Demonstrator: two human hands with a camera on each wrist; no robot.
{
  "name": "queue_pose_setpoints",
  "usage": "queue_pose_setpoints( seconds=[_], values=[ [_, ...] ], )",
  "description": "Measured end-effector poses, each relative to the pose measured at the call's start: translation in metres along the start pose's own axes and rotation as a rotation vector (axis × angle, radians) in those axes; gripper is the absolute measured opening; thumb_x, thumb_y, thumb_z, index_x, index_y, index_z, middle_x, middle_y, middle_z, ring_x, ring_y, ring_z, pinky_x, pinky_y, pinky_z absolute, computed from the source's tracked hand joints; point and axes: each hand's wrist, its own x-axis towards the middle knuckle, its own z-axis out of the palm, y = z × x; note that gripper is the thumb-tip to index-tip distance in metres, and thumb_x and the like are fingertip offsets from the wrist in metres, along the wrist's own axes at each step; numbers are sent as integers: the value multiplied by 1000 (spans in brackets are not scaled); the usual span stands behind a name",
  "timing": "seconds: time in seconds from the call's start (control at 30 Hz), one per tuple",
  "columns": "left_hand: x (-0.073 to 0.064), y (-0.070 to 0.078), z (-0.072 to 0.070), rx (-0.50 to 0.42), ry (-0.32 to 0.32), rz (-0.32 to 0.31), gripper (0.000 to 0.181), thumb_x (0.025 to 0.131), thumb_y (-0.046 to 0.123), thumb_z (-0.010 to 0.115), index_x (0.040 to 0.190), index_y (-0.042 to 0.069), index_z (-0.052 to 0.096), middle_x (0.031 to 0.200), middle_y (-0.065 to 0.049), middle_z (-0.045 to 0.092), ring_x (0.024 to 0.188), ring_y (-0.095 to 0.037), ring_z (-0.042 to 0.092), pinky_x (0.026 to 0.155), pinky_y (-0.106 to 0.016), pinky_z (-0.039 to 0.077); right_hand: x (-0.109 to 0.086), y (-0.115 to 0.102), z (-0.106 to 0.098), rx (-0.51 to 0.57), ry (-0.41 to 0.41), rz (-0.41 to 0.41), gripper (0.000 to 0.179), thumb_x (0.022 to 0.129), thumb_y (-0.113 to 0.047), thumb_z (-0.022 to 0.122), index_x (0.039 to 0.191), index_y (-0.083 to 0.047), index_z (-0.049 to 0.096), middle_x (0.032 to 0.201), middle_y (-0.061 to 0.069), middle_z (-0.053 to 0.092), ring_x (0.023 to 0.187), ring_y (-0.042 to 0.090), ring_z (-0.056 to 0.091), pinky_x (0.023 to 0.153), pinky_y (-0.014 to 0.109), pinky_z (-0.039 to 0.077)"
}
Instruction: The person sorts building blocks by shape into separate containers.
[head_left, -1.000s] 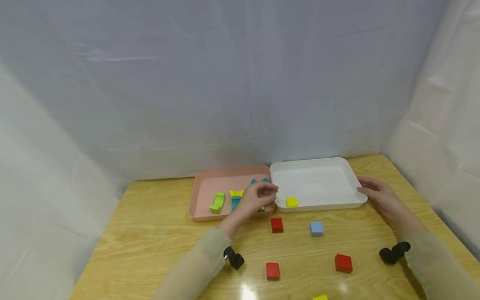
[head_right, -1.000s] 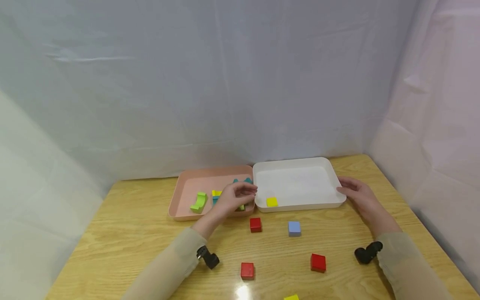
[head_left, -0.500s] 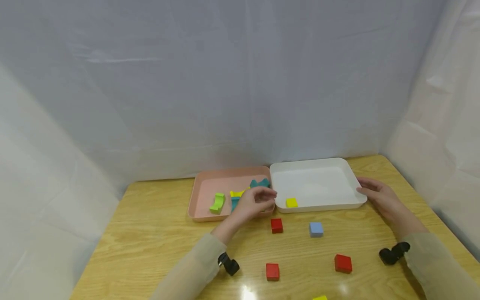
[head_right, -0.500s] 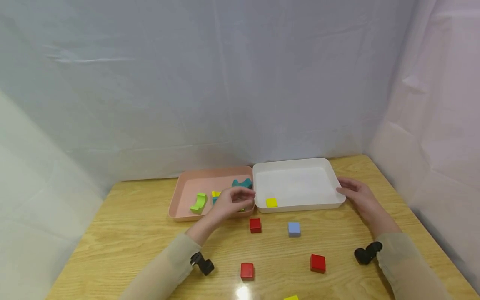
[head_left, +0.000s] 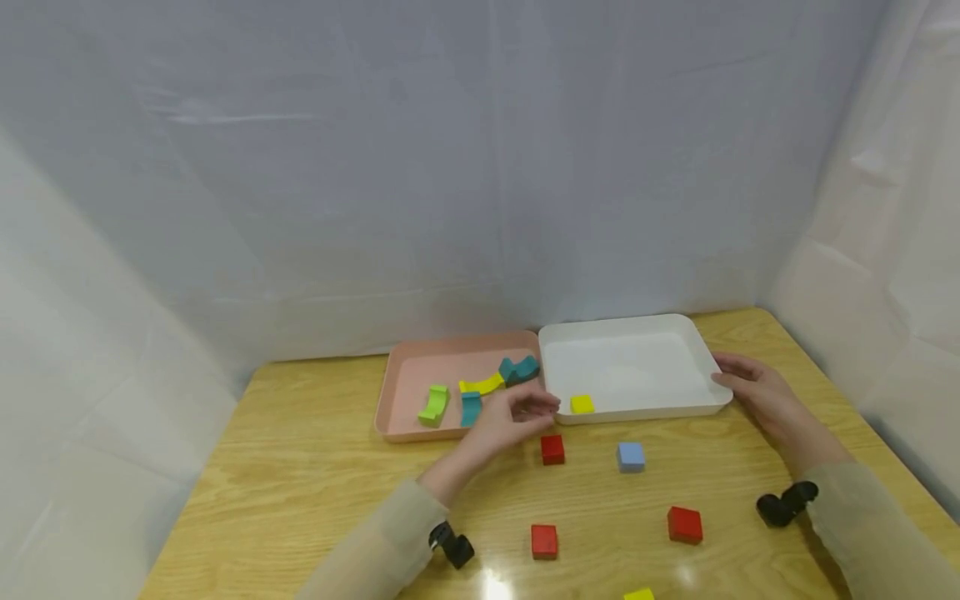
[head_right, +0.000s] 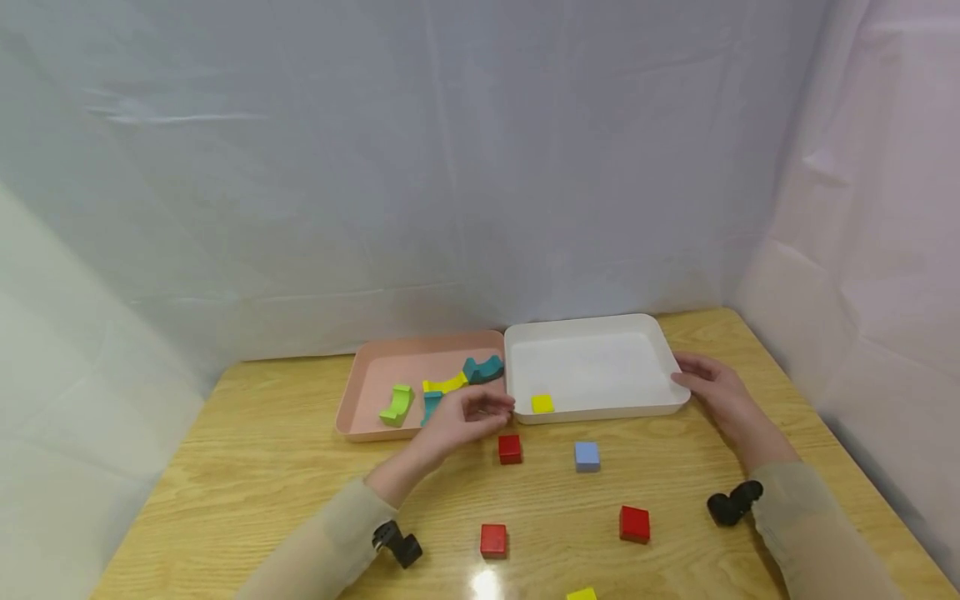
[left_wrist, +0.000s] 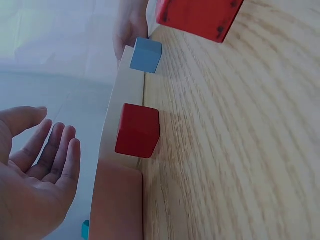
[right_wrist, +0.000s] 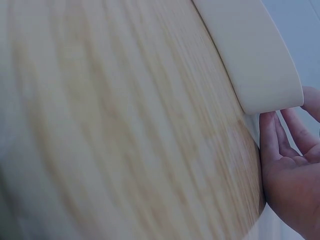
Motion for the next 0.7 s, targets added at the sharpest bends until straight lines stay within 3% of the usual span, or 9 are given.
queue_pose_setpoints(
  seconds=[0.2, 0.53, 0.7],
  values=[
    [-5, 0, 3, -2, -14, 0, 28, 102, 6, 71, 128, -2, 71, 127, -23, 73, 112, -27, 71, 92, -15, 57, 1, 1, 0, 12, -3, -5, 31, 106, -10, 66, 117, -38, 67, 109, -33, 67, 100, -15, 62, 85, 6, 53],
    [-12, -6, 8, -48, -32, -72, 28, 102, 6, 70, 130, 1, 71, 129, -20, 73, 114, -24, 71, 95, -20, 59, 1, 1, 1, 30, 0, 5, 30, 106, -9, 66, 124, -32, 67, 109, -31, 68, 100, -14, 63, 85, 6, 53],
    [-15, -10, 9, -70, -40, -53, 30, 102, 4, 68, 131, -2, 70, 132, -23, 71, 119, -33, 70, 98, -21, 59, 0, 0, 2, 43, -5, 6, 29, 106, -9, 65, 125, -31, 67, 110, -30, 68, 100, -13, 63, 86, 6, 53]
  ],
)
